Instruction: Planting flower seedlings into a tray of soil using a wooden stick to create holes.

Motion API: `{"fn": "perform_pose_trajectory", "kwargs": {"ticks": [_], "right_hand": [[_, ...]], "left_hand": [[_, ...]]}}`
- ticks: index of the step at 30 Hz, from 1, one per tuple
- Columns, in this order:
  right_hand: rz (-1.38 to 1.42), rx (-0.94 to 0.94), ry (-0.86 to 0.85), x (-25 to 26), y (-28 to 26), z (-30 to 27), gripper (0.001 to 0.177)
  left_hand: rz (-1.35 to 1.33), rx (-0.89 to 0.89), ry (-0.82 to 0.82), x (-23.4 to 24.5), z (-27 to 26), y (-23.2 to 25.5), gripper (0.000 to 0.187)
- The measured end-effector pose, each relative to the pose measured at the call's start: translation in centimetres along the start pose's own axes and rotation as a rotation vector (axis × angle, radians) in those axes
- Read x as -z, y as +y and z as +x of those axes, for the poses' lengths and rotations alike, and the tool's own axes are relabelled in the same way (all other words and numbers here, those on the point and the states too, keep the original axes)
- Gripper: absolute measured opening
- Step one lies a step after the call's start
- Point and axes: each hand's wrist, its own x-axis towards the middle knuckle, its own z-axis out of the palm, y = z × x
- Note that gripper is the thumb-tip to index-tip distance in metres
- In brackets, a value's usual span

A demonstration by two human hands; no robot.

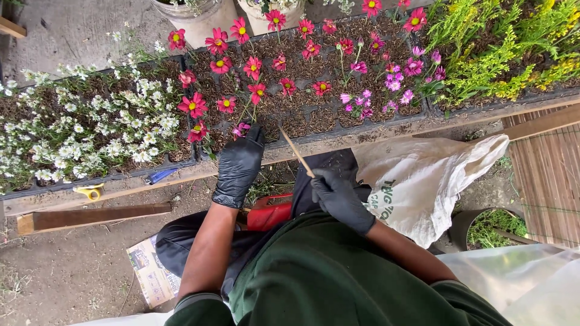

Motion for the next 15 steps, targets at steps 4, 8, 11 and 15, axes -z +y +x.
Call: {"fn": "perform_pose_trajectory", "kwargs": {"ticks": [4,8,11,15], "right_hand": [[0.255,-0.073,-0.142,-1.7,-0.2,0.8,0.037],[0.340,-0.075,-0.182,-2.3,0.9,1.7,0.035],[0.370,-0.157,-0.209,-2.1,1.2,2.0,0.039],[0.357,-0.210,-0.153,-1.4,1.4,2.1,0.037]], "left_hand": [[-0.305,0.208,0.017,-0.8,-1.4,0.4,0.032],[-0.291,0.207,0.089,7.7,1.5,3.1,0.028],[-0.264,0.185,0.104,7.9,1.8,3.6,0.025],[-0.202,0.127,0.128,7.8,1.7,4.4,0.021]]}}
